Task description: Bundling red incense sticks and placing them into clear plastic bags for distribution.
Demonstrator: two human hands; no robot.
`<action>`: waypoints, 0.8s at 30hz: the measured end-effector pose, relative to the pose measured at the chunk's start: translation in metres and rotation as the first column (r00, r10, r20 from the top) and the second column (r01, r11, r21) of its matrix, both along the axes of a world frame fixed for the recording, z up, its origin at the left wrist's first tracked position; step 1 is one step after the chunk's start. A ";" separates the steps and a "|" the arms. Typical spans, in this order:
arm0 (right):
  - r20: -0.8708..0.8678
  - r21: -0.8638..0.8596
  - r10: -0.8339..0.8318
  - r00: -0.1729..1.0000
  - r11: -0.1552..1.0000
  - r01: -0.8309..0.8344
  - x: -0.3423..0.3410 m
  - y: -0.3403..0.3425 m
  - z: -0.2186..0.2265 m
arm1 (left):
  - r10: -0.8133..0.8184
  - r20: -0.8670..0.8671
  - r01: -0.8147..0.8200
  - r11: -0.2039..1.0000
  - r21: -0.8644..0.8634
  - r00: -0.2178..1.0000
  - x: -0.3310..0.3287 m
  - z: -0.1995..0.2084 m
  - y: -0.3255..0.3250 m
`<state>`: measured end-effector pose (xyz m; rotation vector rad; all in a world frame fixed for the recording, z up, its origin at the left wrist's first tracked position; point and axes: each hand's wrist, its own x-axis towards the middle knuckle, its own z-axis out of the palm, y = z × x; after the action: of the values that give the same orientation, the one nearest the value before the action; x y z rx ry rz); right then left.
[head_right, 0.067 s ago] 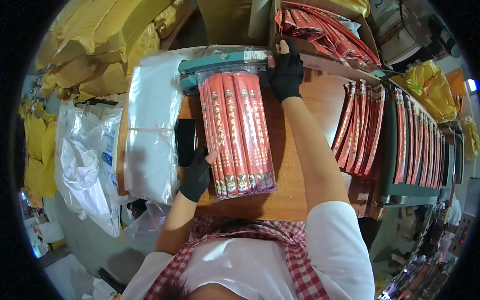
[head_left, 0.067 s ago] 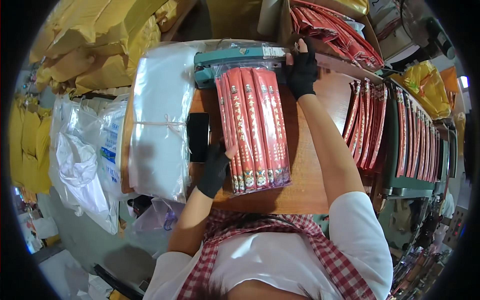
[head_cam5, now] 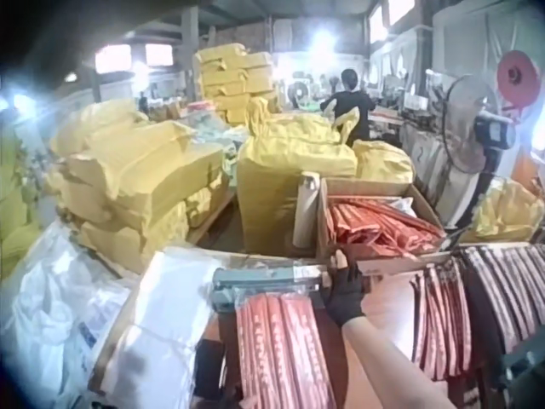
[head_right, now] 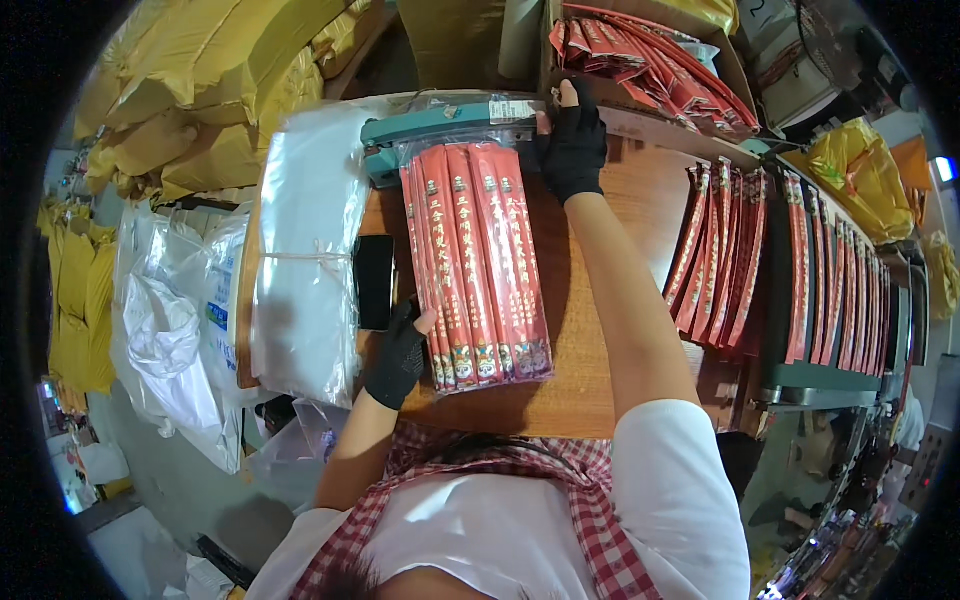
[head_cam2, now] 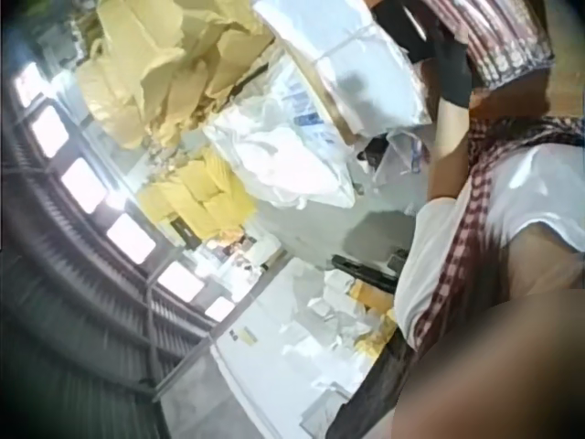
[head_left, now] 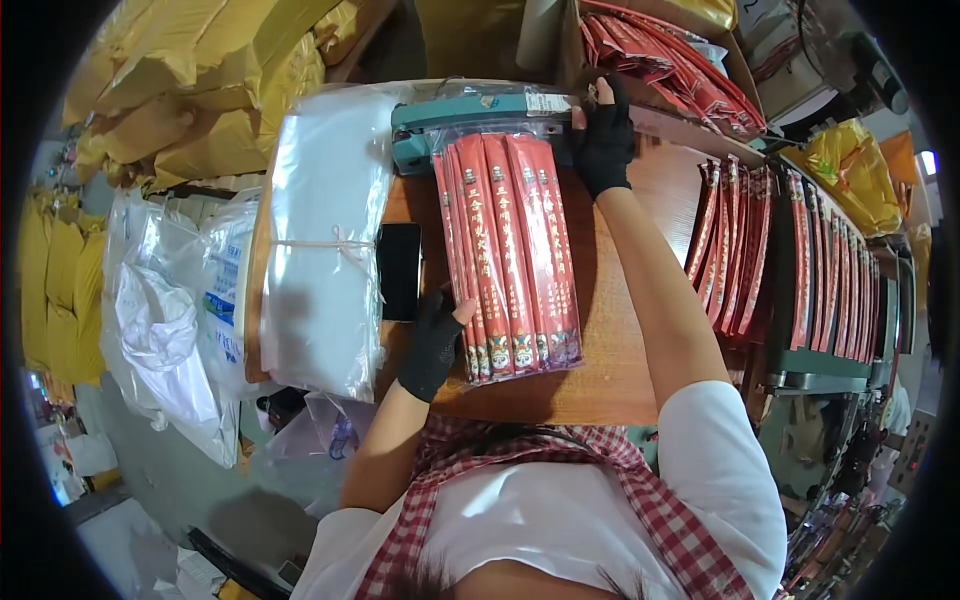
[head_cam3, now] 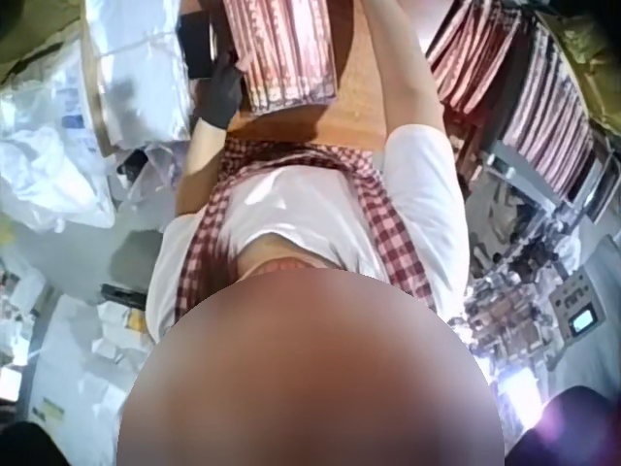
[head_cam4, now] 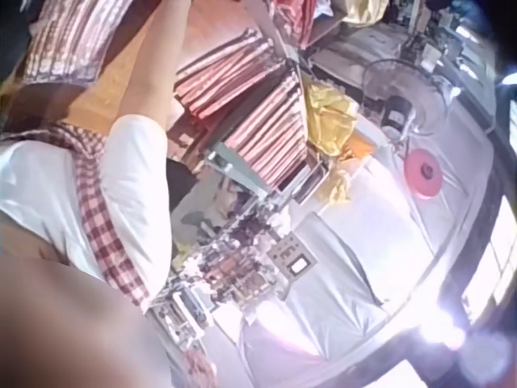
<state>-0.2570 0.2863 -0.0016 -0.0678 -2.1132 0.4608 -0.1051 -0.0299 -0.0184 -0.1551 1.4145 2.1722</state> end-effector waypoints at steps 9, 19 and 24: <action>0.262 -0.711 0.138 0.955 0.697 0.094 0.114 0.005 -0.080 | -0.100 -0.102 0.116 0.980 0.161 0.990 -0.001 0.013 0.031; -0.150 -0.972 0.914 0.377 -0.206 0.111 0.208 -0.174 -0.027 | -0.199 -0.366 0.040 0.916 -0.398 0.909 0.085 0.138 -0.158; -0.268 -0.935 0.949 0.168 -0.214 -0.283 0.187 -0.388 0.105 | -0.123 -0.486 -0.494 -0.382 -0.781 0.865 0.179 0.059 -0.395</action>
<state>-0.0697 -0.1020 0.1038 0.5573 -1.8240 2.8250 0.0743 -0.4252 0.0405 -0.6564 3.3714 0.1868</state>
